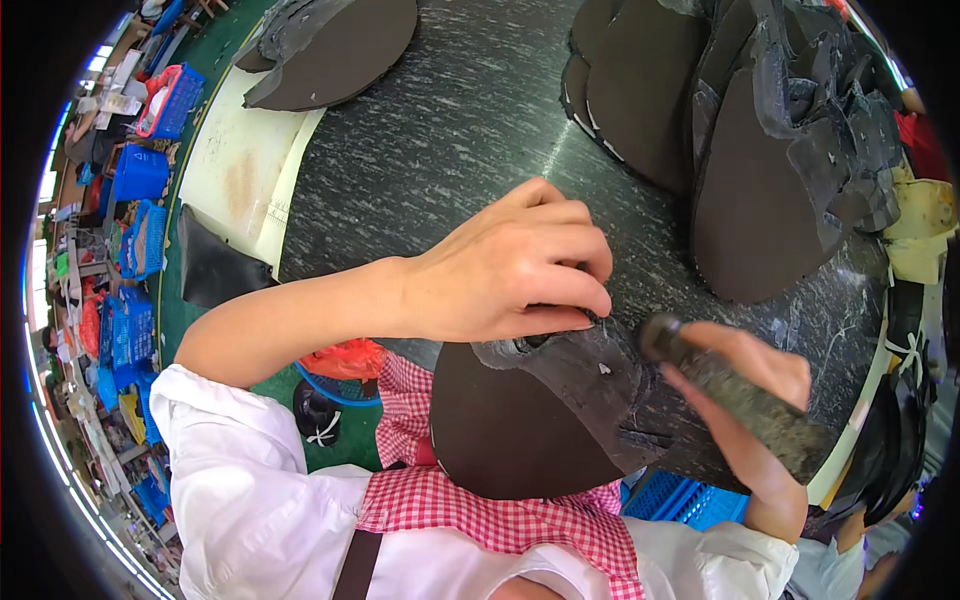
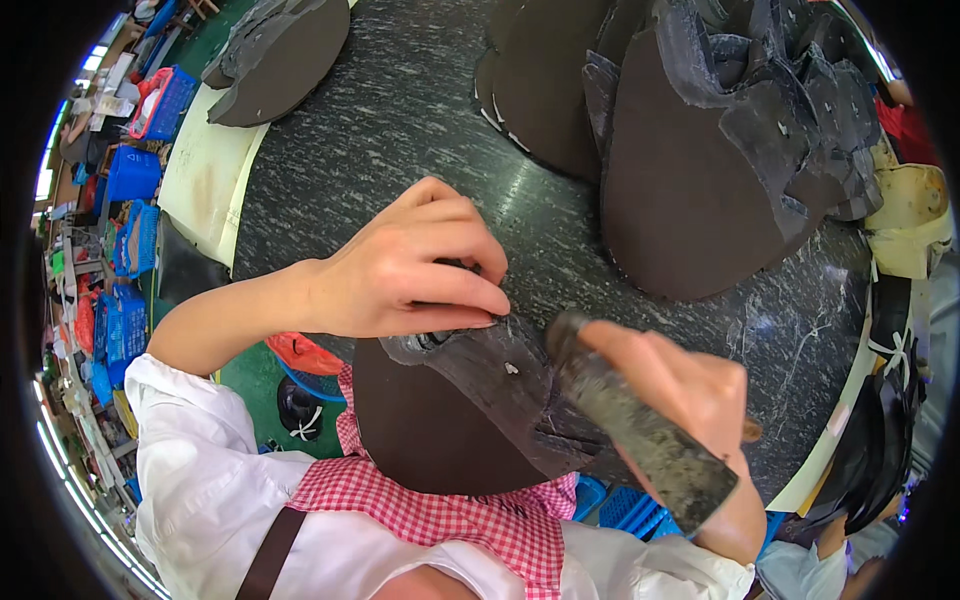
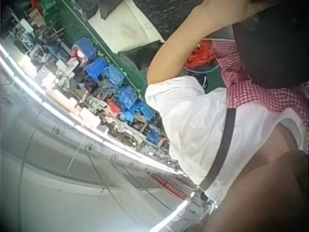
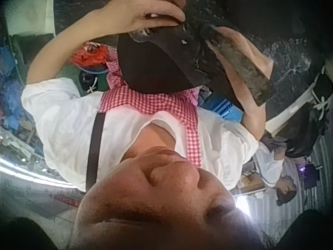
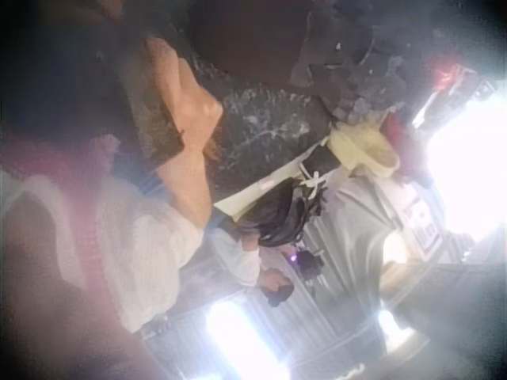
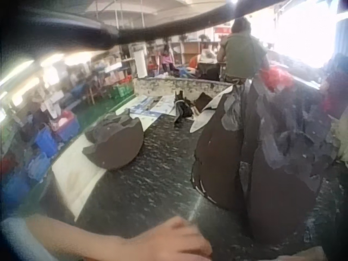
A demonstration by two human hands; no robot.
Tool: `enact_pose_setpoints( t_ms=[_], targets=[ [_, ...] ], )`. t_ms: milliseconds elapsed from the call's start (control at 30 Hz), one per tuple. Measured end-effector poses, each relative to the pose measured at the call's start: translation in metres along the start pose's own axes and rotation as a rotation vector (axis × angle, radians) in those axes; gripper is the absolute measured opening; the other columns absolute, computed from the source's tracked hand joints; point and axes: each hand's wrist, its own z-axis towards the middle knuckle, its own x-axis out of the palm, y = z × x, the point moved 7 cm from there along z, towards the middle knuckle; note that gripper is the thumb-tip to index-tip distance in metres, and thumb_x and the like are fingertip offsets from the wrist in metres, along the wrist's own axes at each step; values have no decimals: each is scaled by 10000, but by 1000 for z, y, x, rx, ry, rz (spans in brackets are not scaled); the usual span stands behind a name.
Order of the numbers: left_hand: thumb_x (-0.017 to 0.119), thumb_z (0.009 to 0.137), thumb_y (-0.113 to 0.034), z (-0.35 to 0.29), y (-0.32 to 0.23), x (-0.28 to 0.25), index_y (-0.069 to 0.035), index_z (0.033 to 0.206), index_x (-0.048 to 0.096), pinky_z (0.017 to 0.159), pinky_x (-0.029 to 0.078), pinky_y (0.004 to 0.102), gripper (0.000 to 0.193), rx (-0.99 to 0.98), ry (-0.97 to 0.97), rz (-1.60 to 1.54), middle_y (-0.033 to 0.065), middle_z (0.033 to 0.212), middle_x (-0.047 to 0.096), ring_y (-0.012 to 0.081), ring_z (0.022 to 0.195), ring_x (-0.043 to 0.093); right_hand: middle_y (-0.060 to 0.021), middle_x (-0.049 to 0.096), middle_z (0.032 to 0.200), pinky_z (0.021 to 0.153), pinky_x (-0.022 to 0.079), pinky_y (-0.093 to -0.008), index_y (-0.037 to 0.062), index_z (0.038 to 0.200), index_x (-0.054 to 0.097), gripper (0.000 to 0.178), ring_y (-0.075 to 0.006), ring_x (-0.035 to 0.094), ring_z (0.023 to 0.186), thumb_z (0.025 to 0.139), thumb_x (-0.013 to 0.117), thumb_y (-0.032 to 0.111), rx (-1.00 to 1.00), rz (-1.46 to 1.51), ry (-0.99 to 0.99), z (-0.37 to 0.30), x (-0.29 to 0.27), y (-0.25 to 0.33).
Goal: The person takes shoe upper pieces from a stack, folds the lining along the edges by hand, and flattens the folds using a small hammer.
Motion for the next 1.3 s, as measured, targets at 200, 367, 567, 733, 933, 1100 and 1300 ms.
enact_pose_setpoints(
  t_ms=[200,367,567,733,933,1100,1300],
  targets=[
    [705,714,-141,-1,-24,7,-61,880,693,816,484,379,184,229,14,330,35,953,656,195,857,615,-122,708,830,631,530,-328,37,972,681,254,-286,697,699,759,803,101,-14,-43,127,24,4,7],
    [672,657,-124,1,-40,15,-6,770,667,832,520,399,164,262,98,364,104,946,651,231,871,623,-117,703,818,609,523,-336,38,975,674,244,-284,695,695,769,792,97,-55,-34,208,31,10,7],
    [677,690,-151,-2,-21,5,-44,908,681,887,472,419,243,15,-13,261,72,901,609,234,825,594,-116,698,799,594,518,-336,40,964,665,221,-283,686,660,783,782,90,-45,-64,216,29,13,8],
    [688,666,-120,-9,-17,3,-30,922,692,821,497,403,271,-56,-59,126,88,962,644,242,855,617,-117,698,806,598,519,-340,32,970,662,229,-285,686,663,776,771,84,-53,-73,193,27,13,8],
    [633,624,-151,-6,-63,27,42,774,673,759,527,367,248,186,56,726,181,914,649,266,822,627,-132,692,851,623,516,-359,40,1018,653,294,-321,681,727,736,735,49,-84,-86,276,34,13,16],
    [685,636,-147,-5,-41,17,6,897,690,737,511,361,303,-61,31,414,121,937,662,237,815,625,-131,690,825,614,512,-354,42,1001,657,253,-311,679,706,765,745,64,-97,-66,266,37,13,16],
    [814,682,-180,-19,-46,1,-85,1047,712,801,437,395,390,-289,-207,545,16,1001,647,185,841,601,-127,694,789,600,511,-345,43,953,665,210,-300,679,657,789,780,103,-83,-29,205,31,15,10]
  ],
)
